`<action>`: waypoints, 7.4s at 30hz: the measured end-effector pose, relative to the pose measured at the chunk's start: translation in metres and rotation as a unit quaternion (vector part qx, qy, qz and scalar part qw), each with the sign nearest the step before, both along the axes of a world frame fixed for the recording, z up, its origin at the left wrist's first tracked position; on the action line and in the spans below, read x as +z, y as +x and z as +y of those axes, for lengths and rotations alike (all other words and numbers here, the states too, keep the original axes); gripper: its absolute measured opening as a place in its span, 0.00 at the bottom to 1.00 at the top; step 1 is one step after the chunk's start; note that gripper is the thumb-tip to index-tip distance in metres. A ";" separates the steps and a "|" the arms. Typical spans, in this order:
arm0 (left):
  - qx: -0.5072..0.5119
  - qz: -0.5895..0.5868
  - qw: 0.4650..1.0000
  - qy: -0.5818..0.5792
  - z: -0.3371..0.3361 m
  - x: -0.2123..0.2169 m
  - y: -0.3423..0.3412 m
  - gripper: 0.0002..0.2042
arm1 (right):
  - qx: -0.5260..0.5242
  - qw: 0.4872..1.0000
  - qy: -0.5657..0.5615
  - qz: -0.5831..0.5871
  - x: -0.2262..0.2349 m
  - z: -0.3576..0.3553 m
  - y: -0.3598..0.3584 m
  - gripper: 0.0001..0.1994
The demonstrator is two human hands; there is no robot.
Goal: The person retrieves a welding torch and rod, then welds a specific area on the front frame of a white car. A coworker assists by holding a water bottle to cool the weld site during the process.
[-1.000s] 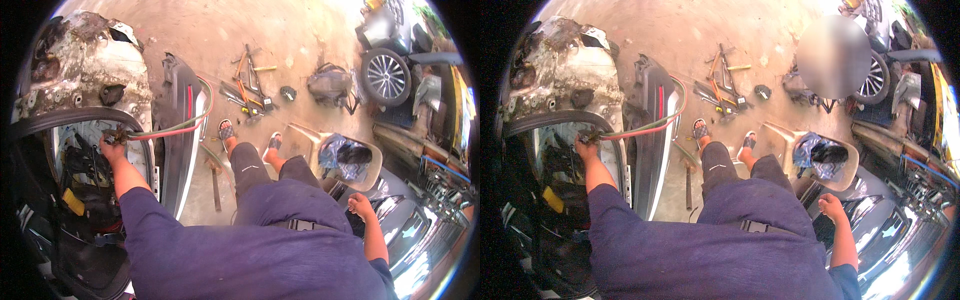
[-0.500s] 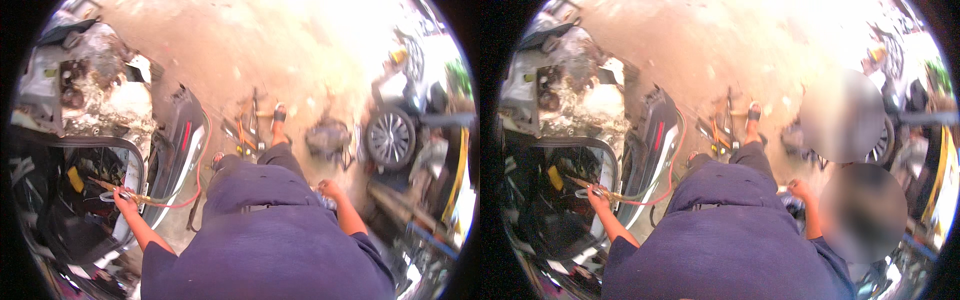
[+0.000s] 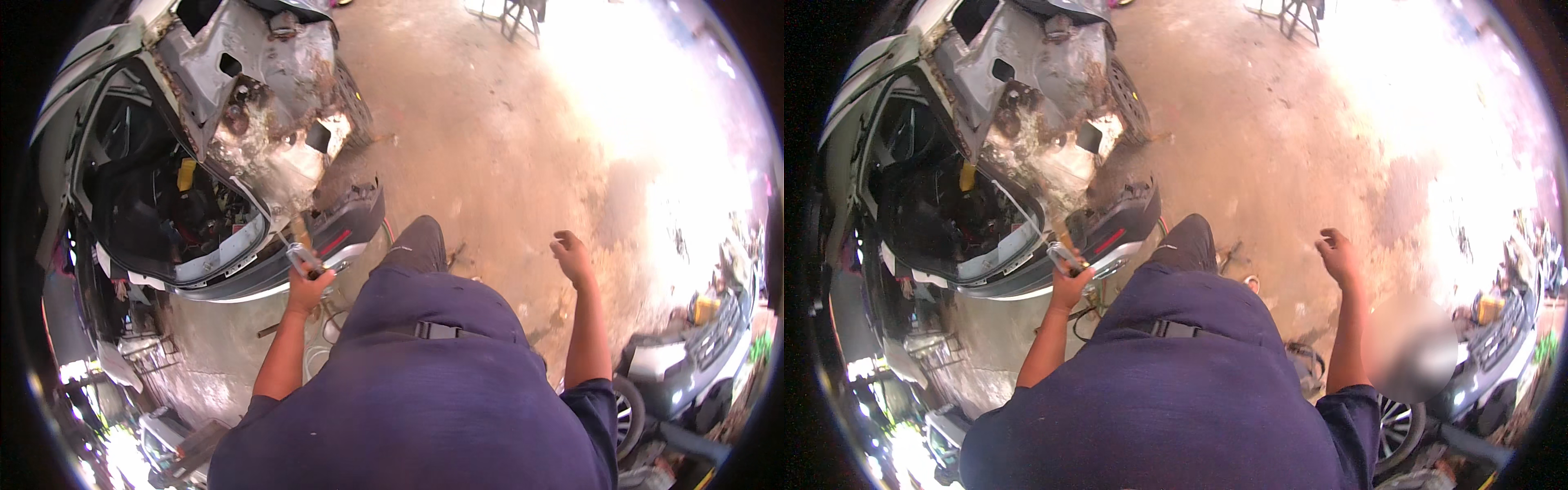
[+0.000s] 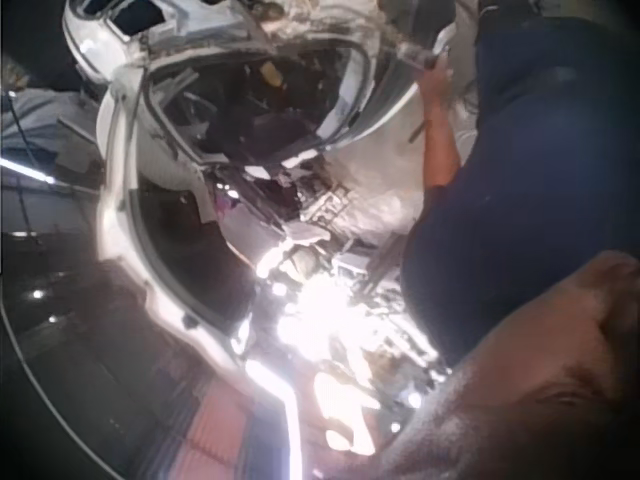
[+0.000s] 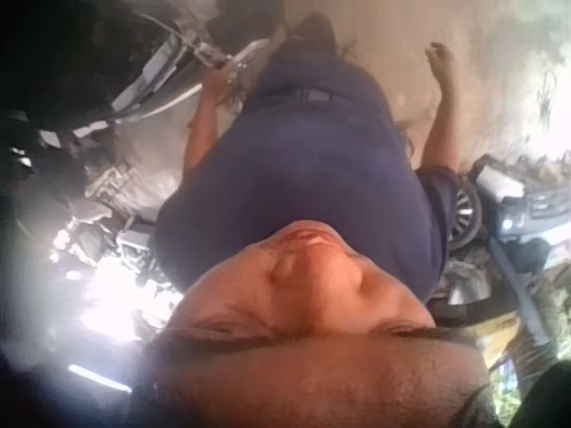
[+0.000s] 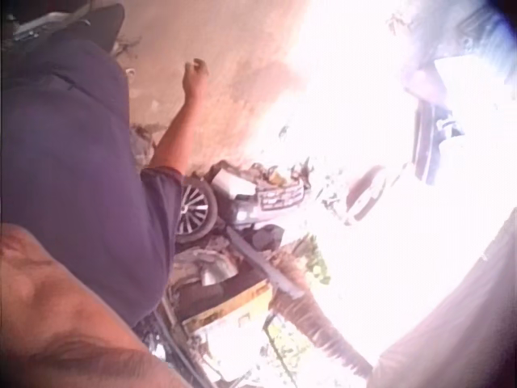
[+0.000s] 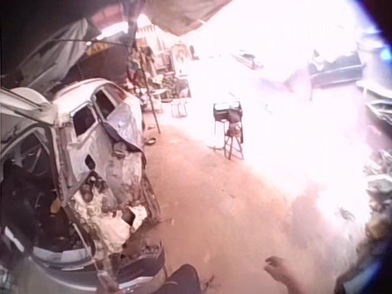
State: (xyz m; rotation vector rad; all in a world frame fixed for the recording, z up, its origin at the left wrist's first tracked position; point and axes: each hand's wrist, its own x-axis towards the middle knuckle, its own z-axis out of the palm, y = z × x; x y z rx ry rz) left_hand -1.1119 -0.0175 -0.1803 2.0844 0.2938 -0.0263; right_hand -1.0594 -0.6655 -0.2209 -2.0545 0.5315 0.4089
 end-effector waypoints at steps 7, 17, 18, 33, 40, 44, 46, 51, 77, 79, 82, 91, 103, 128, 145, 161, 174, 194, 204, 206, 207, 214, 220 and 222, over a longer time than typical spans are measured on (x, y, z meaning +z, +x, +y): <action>-0.154 -0.129 0.979 -0.036 -0.158 0.064 0.192 0.12 | 0.262 0.960 0.091 -0.036 0.072 0.078 0.153 0.25; -0.240 -0.255 0.873 -0.340 -0.330 0.172 0.477 0.10 | 0.437 0.850 0.250 -0.157 0.144 0.116 0.411 0.32; -0.248 -0.313 0.860 -0.317 -0.337 0.178 0.503 0.11 | 0.388 0.850 0.326 -0.145 0.155 0.123 0.427 0.26; -0.056 -0.261 0.885 -0.381 -0.351 0.253 0.783 0.28 | 0.440 0.807 0.278 -0.279 0.186 0.113 0.840 0.27; 0.298 -0.283 0.865 -0.287 -0.228 0.211 0.768 0.33 | 0.414 0.758 0.401 -0.305 0.278 0.144 1.004 0.17; 0.498 -0.357 0.757 -0.227 -0.171 0.171 0.721 0.24 | 0.342 0.746 0.477 -0.315 0.303 0.107 1.148 0.18; 0.532 -0.379 0.726 -0.216 -0.151 0.157 0.716 0.24 | 0.365 0.710 0.525 -0.294 0.319 0.076 1.220 0.20; 0.569 -0.383 0.705 -0.179 -0.109 0.152 0.756 0.25 | 0.314 0.673 0.627 -0.233 0.293 0.077 1.282 0.23; 0.473 -0.027 0.878 -0.060 -0.094 0.177 1.034 0.25 | 0.823 0.420 0.237 0.301 0.187 0.268 1.326 0.05; 0.461 -0.004 0.886 -0.050 -0.120 0.216 1.022 0.22 | 0.837 0.409 0.218 0.291 0.181 0.281 1.328 0.04; 0.522 -0.028 0.852 -0.027 -0.133 0.234 1.003 0.17 | 0.853 0.396 0.208 0.268 0.175 0.285 1.323 0.04; 0.639 -0.216 0.729 -0.117 -0.156 0.177 0.954 0.18 | 0.849 0.438 0.243 0.170 0.165 0.299 1.244 0.14; 0.596 -0.369 0.680 -0.215 -0.177 0.161 0.833 0.27 | 0.844 0.457 0.179 0.215 0.171 0.359 1.167 0.11; 0.718 -0.355 0.576 -0.160 -0.141 0.153 0.978 0.22 | 0.874 0.439 0.177 0.105 0.122 0.429 1.275 0.16; 0.730 -0.346 0.586 -0.063 -0.148 0.148 0.991 0.19 | 0.886 0.416 0.143 0.146 0.108 0.414 1.284 0.23; 0.742 -0.316 0.588 -0.071 -0.177 0.110 0.983 0.16 | 0.846 0.453 0.199 0.199 0.111 0.408 1.290 0.09; 0.661 -0.059 0.628 -0.406 -0.270 0.056 1.014 0.26 | 0.734 0.521 0.345 0.266 0.109 0.399 1.397 0.28; 0.614 -0.115 0.677 -0.389 -0.227 0.095 1.039 0.49 | 0.594 0.556 0.407 0.415 0.079 0.415 1.403 0.07; 0.598 -0.190 0.671 -0.396 -0.141 0.098 1.004 0.42 | 0.591 0.521 0.406 0.463 0.081 0.462 1.355 0.09; 0.577 -0.186 0.714 -0.350 -0.112 0.108 0.999 0.40 | 0.580 0.535 0.411 0.457 0.091 0.478 1.342 0.10; 0.557 -0.187 0.754 -0.294 -0.099 0.111 0.999 0.39 | 0.573 0.541 0.416 0.454 0.095 0.486 1.334 0.10; 0.584 -0.072 0.650 -0.481 -0.018 0.132 1.003 0.37 | 0.514 0.570 0.416 0.488 0.081 0.520 1.299 0.10; 0.593 -0.088 0.641 -0.478 0.016 0.130 1.028 0.36 | 0.523 0.542 0.424 0.502 0.046 0.553 1.290 0.10; 0.624 -0.080 0.620 -0.469 0.014 0.138 1.043 0.34 | 0.495 0.547 0.416 0.532 0.044 0.564 1.288 0.10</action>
